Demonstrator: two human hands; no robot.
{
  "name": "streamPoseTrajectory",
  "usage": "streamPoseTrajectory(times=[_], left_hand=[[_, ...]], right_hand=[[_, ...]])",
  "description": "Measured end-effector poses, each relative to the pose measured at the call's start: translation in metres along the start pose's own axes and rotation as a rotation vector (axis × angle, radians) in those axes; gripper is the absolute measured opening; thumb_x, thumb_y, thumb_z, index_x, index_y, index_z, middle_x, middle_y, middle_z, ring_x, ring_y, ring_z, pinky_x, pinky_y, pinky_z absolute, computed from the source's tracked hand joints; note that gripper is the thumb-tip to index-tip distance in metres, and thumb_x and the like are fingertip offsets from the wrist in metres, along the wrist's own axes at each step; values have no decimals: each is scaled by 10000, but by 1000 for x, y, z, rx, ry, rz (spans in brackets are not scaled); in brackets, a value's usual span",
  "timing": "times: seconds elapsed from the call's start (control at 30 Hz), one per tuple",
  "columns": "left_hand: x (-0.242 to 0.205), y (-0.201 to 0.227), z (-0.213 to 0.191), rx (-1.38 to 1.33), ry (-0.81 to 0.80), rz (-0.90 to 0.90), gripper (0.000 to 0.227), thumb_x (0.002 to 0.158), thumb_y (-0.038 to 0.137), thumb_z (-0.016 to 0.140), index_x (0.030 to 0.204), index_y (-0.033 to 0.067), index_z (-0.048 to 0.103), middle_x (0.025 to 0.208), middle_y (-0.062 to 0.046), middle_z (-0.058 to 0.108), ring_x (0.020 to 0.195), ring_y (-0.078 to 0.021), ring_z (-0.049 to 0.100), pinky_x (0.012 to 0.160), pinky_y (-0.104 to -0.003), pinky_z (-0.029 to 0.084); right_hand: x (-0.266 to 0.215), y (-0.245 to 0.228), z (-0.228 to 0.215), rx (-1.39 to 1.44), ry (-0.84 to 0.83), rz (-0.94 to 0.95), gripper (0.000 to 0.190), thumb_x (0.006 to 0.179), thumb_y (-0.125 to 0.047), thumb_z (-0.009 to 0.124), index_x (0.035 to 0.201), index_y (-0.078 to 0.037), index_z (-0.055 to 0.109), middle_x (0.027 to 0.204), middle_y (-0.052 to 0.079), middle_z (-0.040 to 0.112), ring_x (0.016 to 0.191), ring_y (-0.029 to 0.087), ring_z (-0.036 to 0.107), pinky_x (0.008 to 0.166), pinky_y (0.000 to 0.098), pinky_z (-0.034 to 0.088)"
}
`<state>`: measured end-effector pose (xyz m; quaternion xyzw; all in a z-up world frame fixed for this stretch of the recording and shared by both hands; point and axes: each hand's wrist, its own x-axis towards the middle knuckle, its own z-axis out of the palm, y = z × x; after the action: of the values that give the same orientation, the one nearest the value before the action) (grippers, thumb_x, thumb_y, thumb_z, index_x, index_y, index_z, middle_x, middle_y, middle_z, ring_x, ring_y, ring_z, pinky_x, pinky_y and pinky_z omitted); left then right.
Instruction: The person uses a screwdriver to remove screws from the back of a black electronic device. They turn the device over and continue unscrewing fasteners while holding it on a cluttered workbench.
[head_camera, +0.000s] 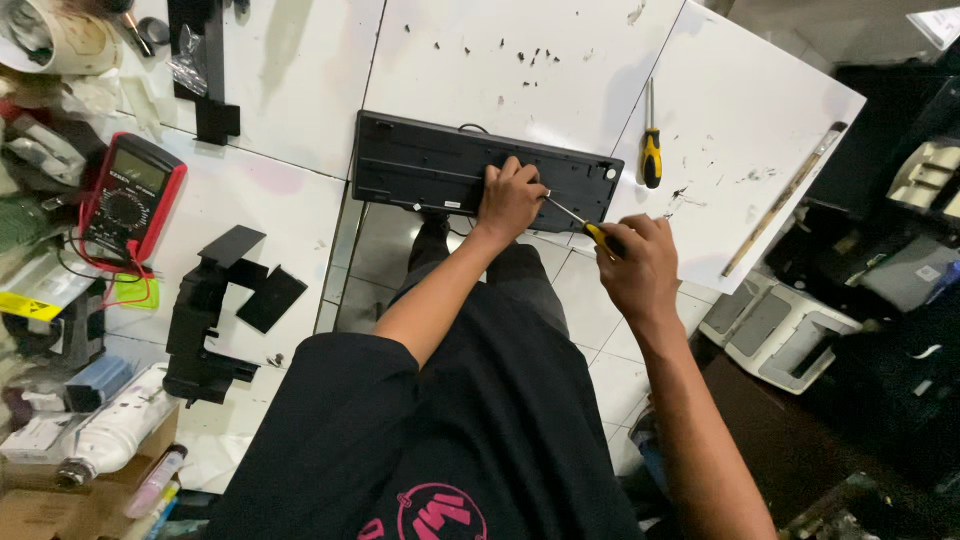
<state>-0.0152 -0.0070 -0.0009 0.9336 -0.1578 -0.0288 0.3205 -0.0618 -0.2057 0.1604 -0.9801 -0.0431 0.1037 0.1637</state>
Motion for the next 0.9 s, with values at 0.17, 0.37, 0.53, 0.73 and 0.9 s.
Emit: streamPoseTrajectory(times=[0.17, 0.37, 0.53, 0.73, 0.9], left_hand=[[9, 1, 9, 82, -40, 61, 133, 729, 170, 889, 769, 216, 771, 805, 50, 598, 873, -205, 557, 739, -411, 469], [24, 5, 6, 172, -184, 164, 171, 728, 61, 872, 738, 114, 710, 746, -5, 548, 840, -236, 579, 596, -377, 502], [26, 4, 6, 333, -201, 356, 235, 733, 65, 869, 718, 119, 640, 736, -8, 504, 834, -231, 603, 577, -316, 519], [31, 3, 8, 382, -207, 398, 209, 809, 176, 813, 797, 105, 617, 790, -32, 515, 867, -251, 601, 595, -331, 525], [28, 7, -6, 193, -292, 353, 207, 992, 246, 725, 965, 50, 665, 847, -47, 554, 852, -271, 586, 825, -366, 521]], right_hand=[[-39, 30, -19, 148, 82, 219, 336, 806, -75, 943, 1122, -107, 835, 1040, 89, 715, 975, 308, 662, 789, 375, 575], [-71, 45, -3, 286, 136, 357, 347, 804, -82, 961, 1130, -98, 842, 1012, 150, 724, 926, 357, 699, 717, 387, 598], [-79, 40, 5, 332, 145, 393, 341, 809, -149, 973, 1126, -133, 849, 1021, 130, 739, 913, 352, 716, 695, 401, 602], [-77, 43, 9, 414, 193, 387, 342, 819, -177, 974, 1132, -135, 845, 986, 125, 734, 923, 350, 729, 746, 402, 601], [-78, 48, 9, 495, 200, 448, 339, 827, -199, 972, 1137, -153, 842, 992, 126, 745, 943, 344, 725, 810, 394, 589]])
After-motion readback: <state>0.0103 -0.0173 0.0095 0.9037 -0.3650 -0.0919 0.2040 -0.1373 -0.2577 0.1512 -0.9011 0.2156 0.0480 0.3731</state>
